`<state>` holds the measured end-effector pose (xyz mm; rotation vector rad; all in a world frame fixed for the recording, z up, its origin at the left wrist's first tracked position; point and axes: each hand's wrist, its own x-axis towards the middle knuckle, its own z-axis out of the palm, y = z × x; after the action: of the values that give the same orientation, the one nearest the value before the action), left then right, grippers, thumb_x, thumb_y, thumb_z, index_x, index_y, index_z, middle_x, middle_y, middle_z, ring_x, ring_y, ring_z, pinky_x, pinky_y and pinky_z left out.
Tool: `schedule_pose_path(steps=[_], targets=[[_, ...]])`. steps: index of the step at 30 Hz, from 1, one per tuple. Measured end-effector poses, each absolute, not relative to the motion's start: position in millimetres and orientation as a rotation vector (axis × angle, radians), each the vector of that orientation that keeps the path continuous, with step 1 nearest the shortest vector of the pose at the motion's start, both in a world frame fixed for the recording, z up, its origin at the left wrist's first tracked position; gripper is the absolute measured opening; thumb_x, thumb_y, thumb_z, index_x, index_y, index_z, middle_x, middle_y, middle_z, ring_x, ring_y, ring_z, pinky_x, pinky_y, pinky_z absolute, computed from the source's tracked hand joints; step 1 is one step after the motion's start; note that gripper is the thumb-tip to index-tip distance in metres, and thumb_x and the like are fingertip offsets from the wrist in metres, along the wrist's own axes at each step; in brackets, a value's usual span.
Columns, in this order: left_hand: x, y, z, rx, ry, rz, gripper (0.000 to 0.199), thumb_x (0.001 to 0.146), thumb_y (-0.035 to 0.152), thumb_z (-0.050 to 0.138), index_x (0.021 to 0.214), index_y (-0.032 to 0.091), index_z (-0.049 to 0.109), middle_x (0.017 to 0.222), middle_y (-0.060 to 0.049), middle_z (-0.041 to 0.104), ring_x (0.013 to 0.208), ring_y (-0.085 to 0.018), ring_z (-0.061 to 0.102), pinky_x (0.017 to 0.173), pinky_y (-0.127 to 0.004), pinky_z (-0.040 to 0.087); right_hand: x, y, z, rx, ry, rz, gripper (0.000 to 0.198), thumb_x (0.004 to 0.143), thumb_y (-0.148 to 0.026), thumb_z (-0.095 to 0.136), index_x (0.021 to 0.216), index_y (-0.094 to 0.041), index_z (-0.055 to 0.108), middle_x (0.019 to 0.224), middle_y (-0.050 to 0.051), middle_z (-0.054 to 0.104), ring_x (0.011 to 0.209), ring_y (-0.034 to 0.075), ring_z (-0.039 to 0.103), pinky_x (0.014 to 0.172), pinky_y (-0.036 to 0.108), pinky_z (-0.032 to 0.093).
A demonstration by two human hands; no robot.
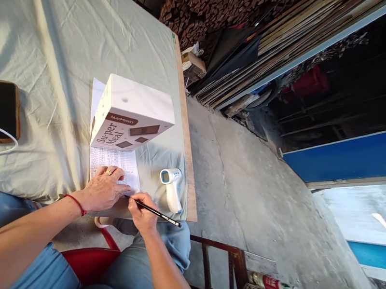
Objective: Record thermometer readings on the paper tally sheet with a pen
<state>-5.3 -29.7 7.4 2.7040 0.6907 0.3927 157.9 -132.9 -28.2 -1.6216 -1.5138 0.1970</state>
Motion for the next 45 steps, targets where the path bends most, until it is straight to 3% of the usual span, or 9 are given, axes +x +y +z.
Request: schedule_pose_path(steps=[45], targets=[[-5.9,-30.6,8.0,2.711,0.692,0.434,0.023,0.093,0.025,0.056,0.108,0.032,0.072,0.110,-0.009,0.057,0.101,-0.026,0.050,0.089,-0.041,0.034,163.8,-135.4,-37.4,-1.675,-1.373,0.204,0.019,0.085,-0.035,0.053,0.073,-0.021,0.058,0.064,-0.002,0.060,0.057,0.013,0.055,0.058,0.027,0.046]])
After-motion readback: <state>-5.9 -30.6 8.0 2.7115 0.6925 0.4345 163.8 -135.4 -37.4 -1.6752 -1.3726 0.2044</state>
